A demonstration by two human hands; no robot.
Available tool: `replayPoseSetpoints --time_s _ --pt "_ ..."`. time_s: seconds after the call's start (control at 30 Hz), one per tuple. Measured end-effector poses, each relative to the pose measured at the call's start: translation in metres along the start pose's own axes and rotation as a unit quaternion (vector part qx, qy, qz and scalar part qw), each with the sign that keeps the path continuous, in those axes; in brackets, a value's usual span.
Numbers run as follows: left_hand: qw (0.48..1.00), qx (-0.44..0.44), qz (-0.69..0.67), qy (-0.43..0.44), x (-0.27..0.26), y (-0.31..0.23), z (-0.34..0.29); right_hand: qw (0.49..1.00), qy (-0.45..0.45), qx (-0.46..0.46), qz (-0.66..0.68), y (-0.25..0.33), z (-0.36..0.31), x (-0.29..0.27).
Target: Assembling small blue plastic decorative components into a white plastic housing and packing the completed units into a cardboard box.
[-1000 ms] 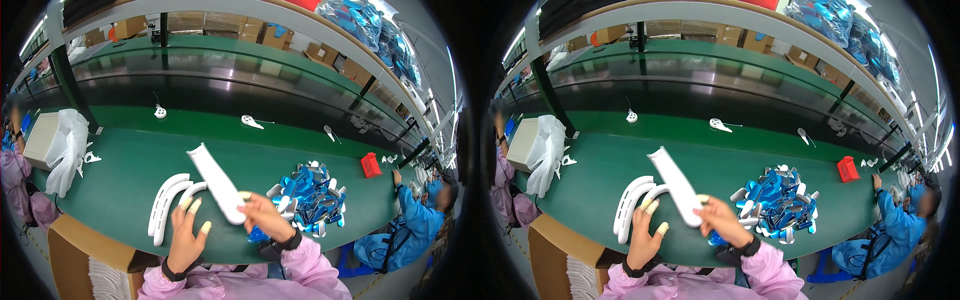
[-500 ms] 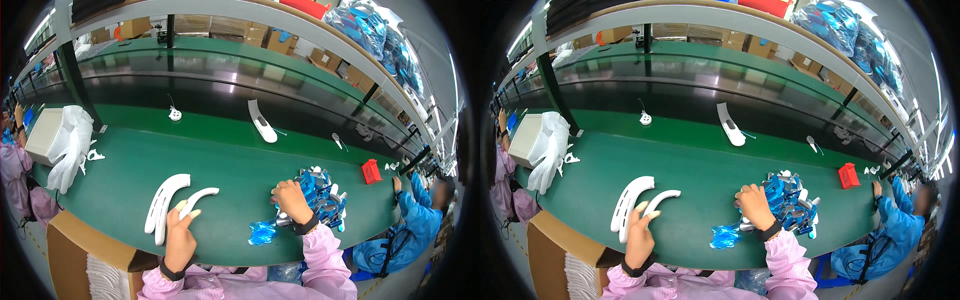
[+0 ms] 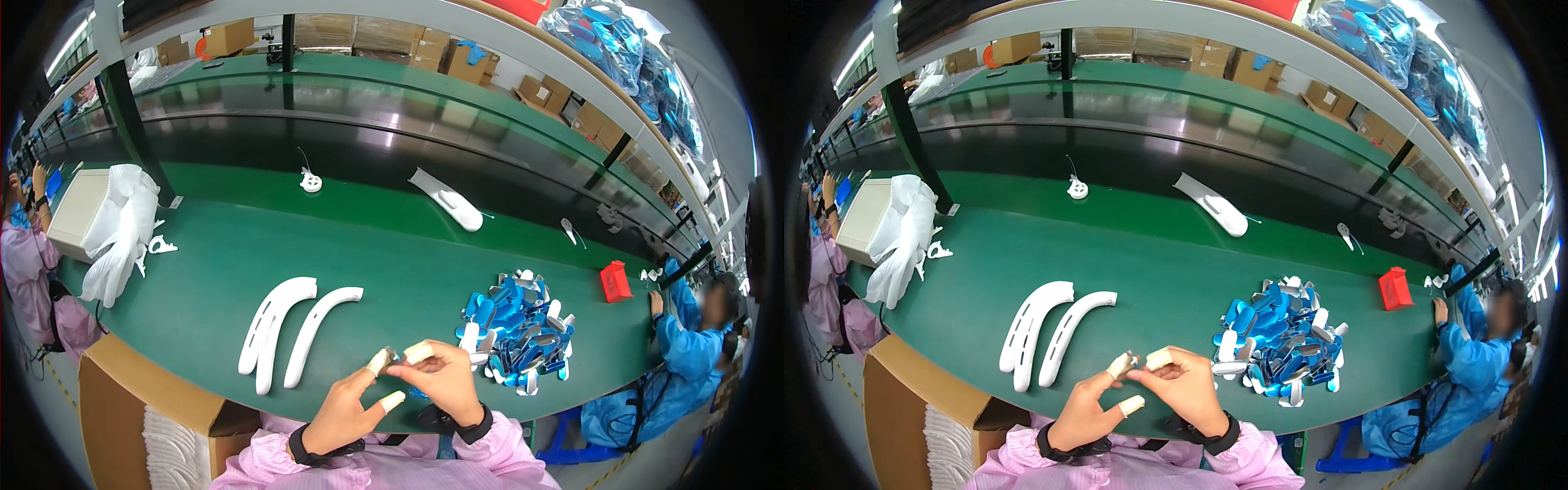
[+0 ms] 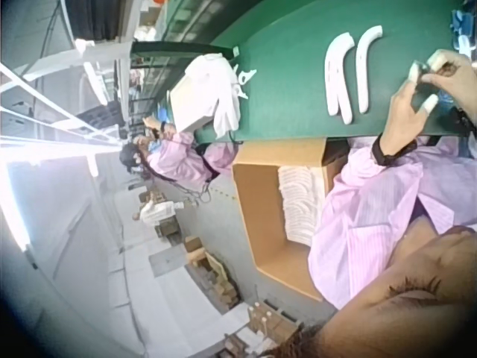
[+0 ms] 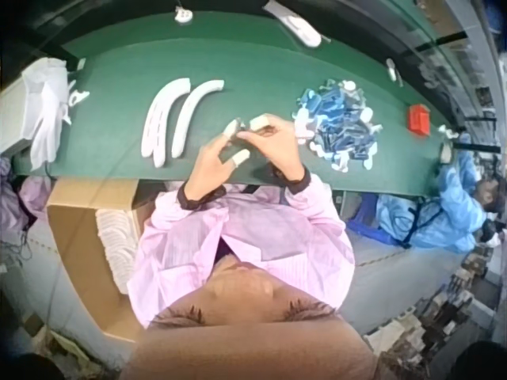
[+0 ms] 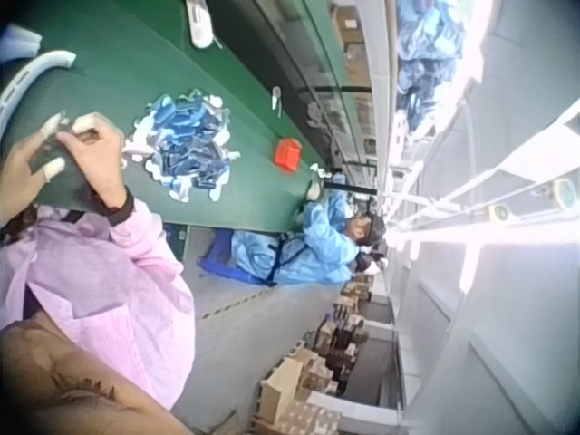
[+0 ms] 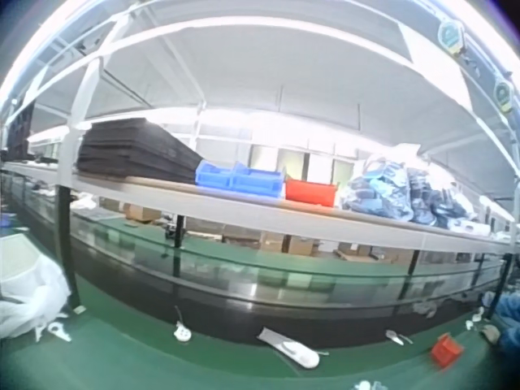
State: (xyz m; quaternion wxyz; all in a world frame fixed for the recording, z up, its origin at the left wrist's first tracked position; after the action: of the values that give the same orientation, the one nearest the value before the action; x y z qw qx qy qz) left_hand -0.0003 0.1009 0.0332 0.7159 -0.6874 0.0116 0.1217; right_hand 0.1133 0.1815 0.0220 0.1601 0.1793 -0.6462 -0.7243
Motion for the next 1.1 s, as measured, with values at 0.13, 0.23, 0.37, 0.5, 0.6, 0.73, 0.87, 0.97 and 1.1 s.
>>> replayPoseSetpoints --time_s 0.13,0.23,0.37,0.5,0.6,0.73,0.87,0.97,1.1 --pt "1.000 -0.017 -0.021 0.010 -0.004 0.004 0.002 0.995 0.066 -0.014 0.073 -0.006 -0.004 0.018" --pt "0.997 -0.039 -0.066 0.019 -0.006 0.016 0.000 0.988 0.114 0.079 0.068 -0.015 -0.011 0.026" --pt "0.993 -0.076 -0.077 0.054 -0.003 0.025 -0.004 0.980 0.131 0.087 0.120 -0.021 -0.011 0.032" --pt "0.984 -0.092 -0.144 0.052 -0.005 0.032 -0.004 0.979 0.132 0.076 0.137 -0.024 -0.012 0.030" --pt "0.961 -0.115 -0.252 0.026 -0.012 0.035 -0.005 0.989 0.041 0.046 0.133 -0.023 -0.007 0.002" --pt "0.984 -0.099 -0.145 -0.034 -0.031 0.036 -0.005 0.965 -0.100 -0.184 -0.156 0.023 -0.008 -0.050" --pt "0.990 -0.087 -0.107 -0.013 -0.020 0.033 0.000 0.978 -0.036 -0.155 -0.131 0.027 -0.016 -0.026" --pt "0.994 -0.065 -0.092 -0.001 -0.012 0.031 0.000 0.977 0.022 -0.172 -0.124 0.041 -0.011 0.008" --pt "0.977 -0.107 -0.186 0.019 -0.007 0.043 -0.004 0.984 0.039 -0.151 -0.082 0.030 -0.007 0.017"
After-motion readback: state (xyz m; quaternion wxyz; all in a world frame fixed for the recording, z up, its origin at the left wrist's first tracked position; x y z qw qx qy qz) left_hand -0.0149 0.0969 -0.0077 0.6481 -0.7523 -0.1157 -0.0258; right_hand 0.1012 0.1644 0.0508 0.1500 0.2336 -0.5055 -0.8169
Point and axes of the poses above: each hand's wrist, its own z-axis towards the middle knuckle, its own x-axis out of the palm, y = z × x, the point moved 10 cm from there along z, towards the middle knuckle, and after that the axes turned 8 degrees about -x, right-handed, at the moved point
